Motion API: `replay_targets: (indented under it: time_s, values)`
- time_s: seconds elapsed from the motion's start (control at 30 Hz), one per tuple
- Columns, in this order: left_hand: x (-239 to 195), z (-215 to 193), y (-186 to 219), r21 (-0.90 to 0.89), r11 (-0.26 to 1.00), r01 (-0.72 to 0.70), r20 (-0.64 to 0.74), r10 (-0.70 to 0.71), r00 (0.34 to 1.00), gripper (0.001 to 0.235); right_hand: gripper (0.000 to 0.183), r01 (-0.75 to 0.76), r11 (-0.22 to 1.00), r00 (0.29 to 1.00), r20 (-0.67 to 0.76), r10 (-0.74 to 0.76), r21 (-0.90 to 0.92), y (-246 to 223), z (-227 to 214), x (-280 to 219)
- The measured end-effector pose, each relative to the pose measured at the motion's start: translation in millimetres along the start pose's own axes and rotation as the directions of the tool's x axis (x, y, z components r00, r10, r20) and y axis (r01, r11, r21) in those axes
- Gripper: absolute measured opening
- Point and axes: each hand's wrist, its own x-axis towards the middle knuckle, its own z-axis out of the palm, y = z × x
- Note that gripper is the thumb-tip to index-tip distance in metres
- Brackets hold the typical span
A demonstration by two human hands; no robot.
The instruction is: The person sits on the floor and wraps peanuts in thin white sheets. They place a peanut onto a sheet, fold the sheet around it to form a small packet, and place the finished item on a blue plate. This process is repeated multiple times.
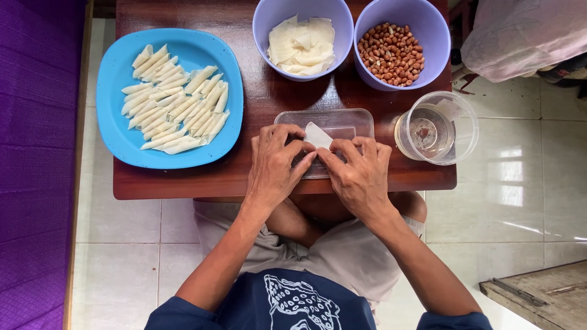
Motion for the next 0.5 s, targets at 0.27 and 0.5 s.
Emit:
replay_targets:
  time_s: [0.27, 0.5]
  values:
    - [-1.7, 1.2, -3.1, -0.008, 1.0, 0.003, -0.018, -0.003, 1.0, 0.007, 0.02, 0.029, 0.999, 0.998, 0.054, -0.027, -0.04, 0.1, -6.9, 7.1]
    - [-0.2, 2.6, -2.1, -0.002, 1.0, 0.018, -0.044, -0.018, 0.999, 0.006, 0.009, -0.058, 0.988, 0.998, 0.026, 0.055, 0.142, 6.9, 11.3, 5.5]
